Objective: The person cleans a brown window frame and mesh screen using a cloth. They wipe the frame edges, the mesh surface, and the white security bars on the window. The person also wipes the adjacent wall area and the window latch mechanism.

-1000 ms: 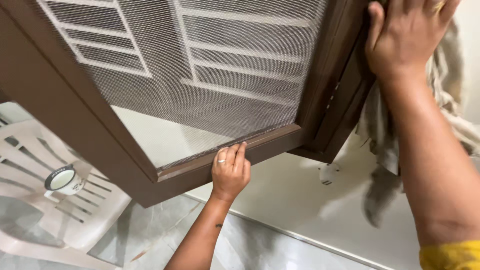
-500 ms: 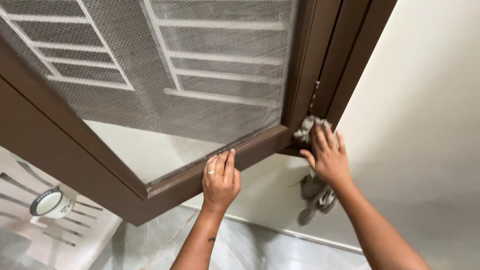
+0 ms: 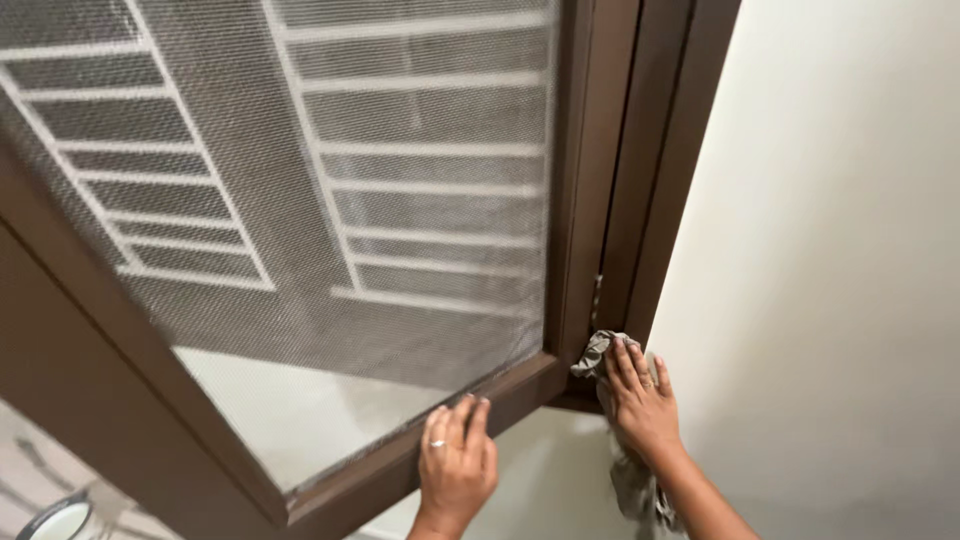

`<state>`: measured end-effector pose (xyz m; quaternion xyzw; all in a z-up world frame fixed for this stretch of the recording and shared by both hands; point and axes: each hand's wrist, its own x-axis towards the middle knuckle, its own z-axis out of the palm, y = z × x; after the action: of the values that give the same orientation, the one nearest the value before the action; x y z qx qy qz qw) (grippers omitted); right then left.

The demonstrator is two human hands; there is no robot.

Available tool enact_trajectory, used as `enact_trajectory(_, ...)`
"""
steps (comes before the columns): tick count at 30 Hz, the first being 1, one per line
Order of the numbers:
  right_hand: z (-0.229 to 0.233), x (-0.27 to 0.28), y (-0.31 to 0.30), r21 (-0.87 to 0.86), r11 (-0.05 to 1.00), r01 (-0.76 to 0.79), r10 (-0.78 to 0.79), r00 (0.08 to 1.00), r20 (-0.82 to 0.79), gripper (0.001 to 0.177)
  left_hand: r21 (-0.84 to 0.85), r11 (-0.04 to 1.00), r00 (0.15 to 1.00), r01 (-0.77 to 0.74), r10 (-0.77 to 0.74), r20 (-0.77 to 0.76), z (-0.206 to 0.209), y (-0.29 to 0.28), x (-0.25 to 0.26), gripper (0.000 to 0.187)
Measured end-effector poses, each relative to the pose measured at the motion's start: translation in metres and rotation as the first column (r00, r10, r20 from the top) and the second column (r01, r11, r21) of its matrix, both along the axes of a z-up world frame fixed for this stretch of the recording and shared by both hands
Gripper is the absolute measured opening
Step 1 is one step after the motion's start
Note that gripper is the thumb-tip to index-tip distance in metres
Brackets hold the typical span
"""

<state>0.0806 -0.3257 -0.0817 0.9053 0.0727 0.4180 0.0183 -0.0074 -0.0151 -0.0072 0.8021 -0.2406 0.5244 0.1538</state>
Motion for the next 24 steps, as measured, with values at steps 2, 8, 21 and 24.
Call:
enact_trajectory(2,0.032,0.010,0.004,-0.099,0.982,0.161,-0.151,0.983,0.106,0.059,0.007,0.994,0.994,0.109,-0.109,0.021,0.017,-0.020,0.008,0.043)
enact_trajectory(8,0.209,0.028,0.020,-0.019,0.977,0.212,-0.198,0.935,0.294,0.052,-0.004,0.940,0.930,0.343,-0.339,0.143,0.102,-0.092,0.038,0.047)
enact_trajectory(21,0.518,0.051,0.019,-0.178,0.982,-0.063,0.165,0.746,0.645,0.040,-0.264,0.851,0.886,0.453,-0.398,0.238,0.272,-0.210,0.118,0.062)
enact_trajectory(24,0.512,0.045,0.016,-0.168,0.977,-0.132,0.211,0.731,0.649,0.026,-0.323,0.838,0.895,0.440,-0.383,0.227,0.284,-0.223,0.128,0.067)
